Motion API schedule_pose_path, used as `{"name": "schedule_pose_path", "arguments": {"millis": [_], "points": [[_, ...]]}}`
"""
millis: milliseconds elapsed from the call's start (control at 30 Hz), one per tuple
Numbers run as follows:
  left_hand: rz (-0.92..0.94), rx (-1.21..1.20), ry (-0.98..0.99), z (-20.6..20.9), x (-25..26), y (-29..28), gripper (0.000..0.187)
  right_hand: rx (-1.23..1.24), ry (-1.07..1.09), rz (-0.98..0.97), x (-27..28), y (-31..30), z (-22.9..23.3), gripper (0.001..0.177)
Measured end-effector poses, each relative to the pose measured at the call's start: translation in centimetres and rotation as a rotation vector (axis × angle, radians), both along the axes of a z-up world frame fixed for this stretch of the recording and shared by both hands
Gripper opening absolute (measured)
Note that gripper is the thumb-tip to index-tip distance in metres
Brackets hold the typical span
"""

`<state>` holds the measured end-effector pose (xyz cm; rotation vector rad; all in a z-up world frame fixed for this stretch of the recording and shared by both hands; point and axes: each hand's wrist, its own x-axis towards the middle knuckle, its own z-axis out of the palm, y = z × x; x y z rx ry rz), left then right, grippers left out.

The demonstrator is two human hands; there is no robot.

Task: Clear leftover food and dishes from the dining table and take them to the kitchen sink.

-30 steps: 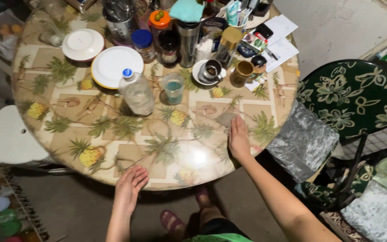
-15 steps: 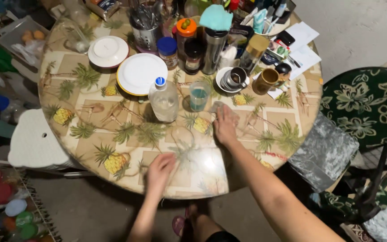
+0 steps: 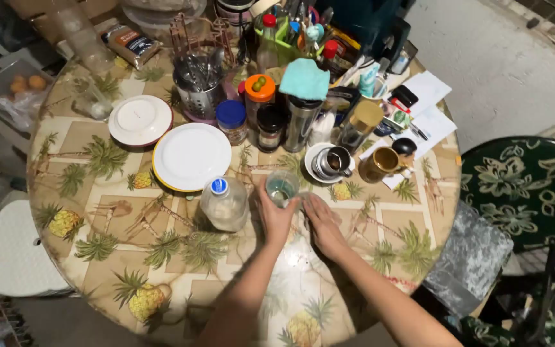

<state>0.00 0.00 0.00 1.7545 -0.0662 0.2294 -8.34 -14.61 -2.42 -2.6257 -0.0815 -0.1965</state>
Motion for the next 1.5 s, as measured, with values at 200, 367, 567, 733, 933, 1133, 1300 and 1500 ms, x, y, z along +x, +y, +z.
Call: {"name": "schedule_pose_path", "arguments": {"millis": [200, 367, 567, 733, 933, 1133, 1300, 1500], "points": [[0.039, 0.242, 0.116, 4.6, -3.5, 3.7, 0.083, 0.069, 0.032, 0.122, 9.3, 0.9, 0.6, 0.066], [-0.032, 0.048, -0.042, 2.4, -8.3, 6.9, 0.088, 0.070, 0.095, 0.150, 15.8, 3.5, -0.6, 0.071], [-0.144, 0.027, 0.094, 7.5, -11.6, 11.0, 0.079, 0.046, 0.160, 0.328, 13.7, 6.2, 2.1, 0.067], [-0.133, 0.073, -0.002, 5.6, -10.4, 10.8, 0.085, 0.130, 0.046, 0.561, 4.3, 4.4, 3.5, 0.067], [-0.148, -0.064, -0.032, 5.8, -5.3, 6.0, 0.082, 0.312, 0.145, 0.477, -4.1, 1.6, 1.9, 0.055], [-0.127, 0.042, -0.153, 1.7, -0.1, 1.1, 0.091, 0.615, 0.097, 0.044, -6.2, -0.5, 2.1, 0.061], [-0.172, 0.068, -0.015, 0.8, 0.8, -0.3, 0.095, 0.421, -0.140, -0.152, -3.1, -2.2, 2.5, 0.056], [-0.157, 0.060, -0.065, -1.6, 1.5, -1.3, 0.104, 0.197, -0.193, -0.123, -1.6, 2.6, 2.2, 0.046]]}}
